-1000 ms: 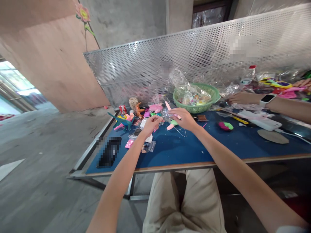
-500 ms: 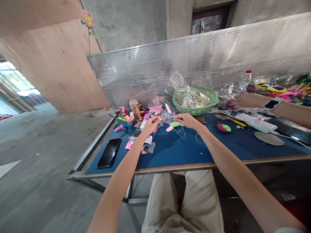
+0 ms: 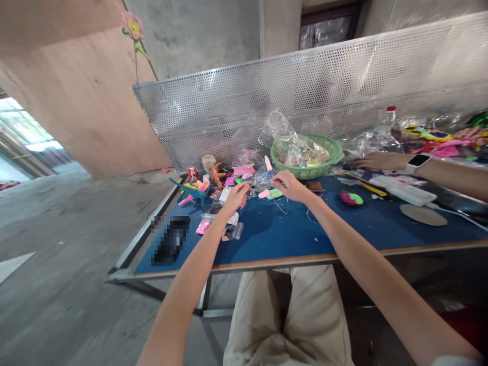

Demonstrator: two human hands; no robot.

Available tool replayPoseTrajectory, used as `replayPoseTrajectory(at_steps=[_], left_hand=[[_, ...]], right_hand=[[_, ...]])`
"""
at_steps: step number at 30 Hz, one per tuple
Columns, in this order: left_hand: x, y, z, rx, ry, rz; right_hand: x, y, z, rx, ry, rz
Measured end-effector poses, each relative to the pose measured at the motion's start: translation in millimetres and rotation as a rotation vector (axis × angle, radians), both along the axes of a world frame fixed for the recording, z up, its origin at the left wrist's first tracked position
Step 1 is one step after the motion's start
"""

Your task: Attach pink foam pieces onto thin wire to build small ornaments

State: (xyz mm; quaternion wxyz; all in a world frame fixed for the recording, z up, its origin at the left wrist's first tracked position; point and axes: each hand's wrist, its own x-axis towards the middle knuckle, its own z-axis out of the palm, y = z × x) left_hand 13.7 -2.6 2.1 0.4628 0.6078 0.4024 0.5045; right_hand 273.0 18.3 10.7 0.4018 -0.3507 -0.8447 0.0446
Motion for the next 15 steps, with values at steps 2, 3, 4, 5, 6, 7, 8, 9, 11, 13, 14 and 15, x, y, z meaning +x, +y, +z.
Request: replayPoseTrajectory(at_steps=[2, 3, 4, 5, 6, 7, 8, 9, 11, 13, 14, 15], left_hand=[[-1.1, -1.2, 1.5, 0.002, 0.020, 0.017], [-1.7, -2.1, 2.4, 0.015, 0.048, 0.026], [-2.4, -3.0, 3.4, 0.032, 0.084, 0.036], [-2.9, -3.7, 4.3, 0.051, 0.121, 0.050], [-3.4, -4.1, 5.0, 0.069, 0.151, 0.070], [-3.7, -4.2, 5.5, 0.083, 0.170, 0.091], [-4.0, -4.0, 5.8, 0.092, 0.176, 0.110], [-4.1, -3.5, 5.7, 0.095, 0.173, 0.122], [-4.5, -1.9, 5.0, 0.092, 0.150, 0.122], [-5.0, -0.4, 3.7, 0.097, 0.127, 0.106], [-5.3, 0.0, 3.1, 0.108, 0.125, 0.100], [-5.6, 0.3, 2.7, 0.120, 0.133, 0.097]], right_hand=[[1.4, -1.7, -0.6, 0.002, -0.038, -0.016], [2.3, -2.9, -0.4, 0.001, -0.054, -0.013], [3.1, -4.3, 0.2, -0.002, -0.067, -0.003], [3.9, -5.7, 0.9, -0.008, -0.076, 0.011], [4.3, -6.8, 1.7, -0.015, -0.082, 0.024], [4.5, -7.6, 2.5, -0.021, -0.086, 0.032], [4.4, -8.0, 3.1, -0.025, -0.088, 0.036], [4.1, -8.0, 3.6, -0.026, -0.089, 0.037], [3.0, -7.3, 3.8, -0.022, -0.088, 0.036], [1.8, -6.1, 3.8, -0.007, -0.080, 0.041], [1.4, -5.5, 3.7, 0.002, -0.077, 0.045], [1.1, -4.9, 3.7, 0.014, -0.074, 0.044]])
